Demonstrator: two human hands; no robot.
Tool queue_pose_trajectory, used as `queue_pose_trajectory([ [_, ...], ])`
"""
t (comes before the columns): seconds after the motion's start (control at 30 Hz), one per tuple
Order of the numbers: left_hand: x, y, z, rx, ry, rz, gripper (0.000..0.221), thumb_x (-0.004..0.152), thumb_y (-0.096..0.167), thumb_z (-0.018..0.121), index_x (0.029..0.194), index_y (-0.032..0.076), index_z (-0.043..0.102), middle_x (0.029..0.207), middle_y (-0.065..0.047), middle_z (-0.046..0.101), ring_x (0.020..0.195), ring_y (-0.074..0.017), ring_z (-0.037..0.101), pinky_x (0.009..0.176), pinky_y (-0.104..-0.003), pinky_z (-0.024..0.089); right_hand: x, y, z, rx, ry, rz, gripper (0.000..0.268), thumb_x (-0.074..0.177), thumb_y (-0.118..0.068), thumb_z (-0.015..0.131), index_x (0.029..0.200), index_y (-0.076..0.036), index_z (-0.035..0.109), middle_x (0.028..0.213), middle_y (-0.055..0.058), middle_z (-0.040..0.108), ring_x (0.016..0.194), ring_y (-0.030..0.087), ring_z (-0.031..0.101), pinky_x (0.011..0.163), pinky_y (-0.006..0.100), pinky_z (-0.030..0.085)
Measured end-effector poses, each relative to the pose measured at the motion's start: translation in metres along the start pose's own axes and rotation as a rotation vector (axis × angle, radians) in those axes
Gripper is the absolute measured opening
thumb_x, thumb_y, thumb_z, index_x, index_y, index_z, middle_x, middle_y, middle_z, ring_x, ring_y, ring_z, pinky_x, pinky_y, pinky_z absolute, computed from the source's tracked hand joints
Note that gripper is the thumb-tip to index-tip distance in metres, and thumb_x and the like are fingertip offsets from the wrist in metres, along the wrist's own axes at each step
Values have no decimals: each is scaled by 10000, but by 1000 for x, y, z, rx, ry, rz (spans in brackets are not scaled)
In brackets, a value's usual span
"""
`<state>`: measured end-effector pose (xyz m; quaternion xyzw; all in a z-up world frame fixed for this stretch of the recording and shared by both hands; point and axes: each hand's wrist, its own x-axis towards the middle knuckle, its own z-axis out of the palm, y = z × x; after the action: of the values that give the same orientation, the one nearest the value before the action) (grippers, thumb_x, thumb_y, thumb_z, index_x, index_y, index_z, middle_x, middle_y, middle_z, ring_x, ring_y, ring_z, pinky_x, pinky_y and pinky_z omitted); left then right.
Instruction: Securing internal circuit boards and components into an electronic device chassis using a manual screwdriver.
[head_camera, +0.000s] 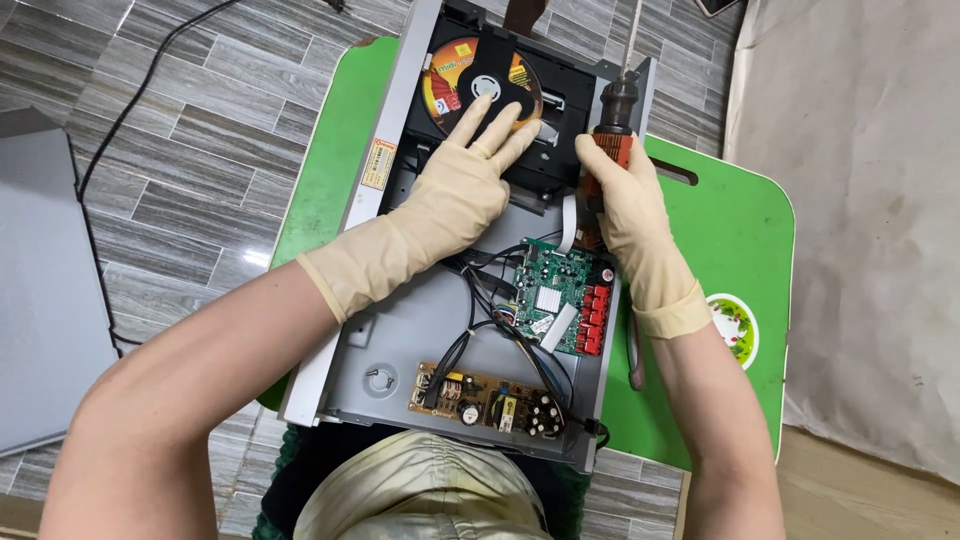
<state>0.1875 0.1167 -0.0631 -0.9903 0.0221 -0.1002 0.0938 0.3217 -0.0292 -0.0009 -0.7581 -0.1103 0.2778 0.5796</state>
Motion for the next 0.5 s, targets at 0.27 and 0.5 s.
queue_pose_trajectory([
  [0.27, 8, 4, 19, 480, 65, 69, 722, 902, 23, 320, 1619, -28, 252, 1727, -144, 182, 1591, -353, 95, 1306, -587, -24, -5, -4, -1, 16, -16, -5, 239, 882, -294, 743, 1054, -175, 627, 847, -36, 570, 722, 89, 551, 580, 251, 475],
  [0.5, 2, 1, -7, 195, 67, 114, 282, 817, -40, 657, 1018, 77, 815, 1669, -102, 416, 1552, -393, 281, 1331, -612, 77, 7, 16, -4, 0, 43, -100, 336, 883, -348, 840, 1094, -143, 678, 922, 65, 542, 879, 231, 648, 669, 343, 591],
])
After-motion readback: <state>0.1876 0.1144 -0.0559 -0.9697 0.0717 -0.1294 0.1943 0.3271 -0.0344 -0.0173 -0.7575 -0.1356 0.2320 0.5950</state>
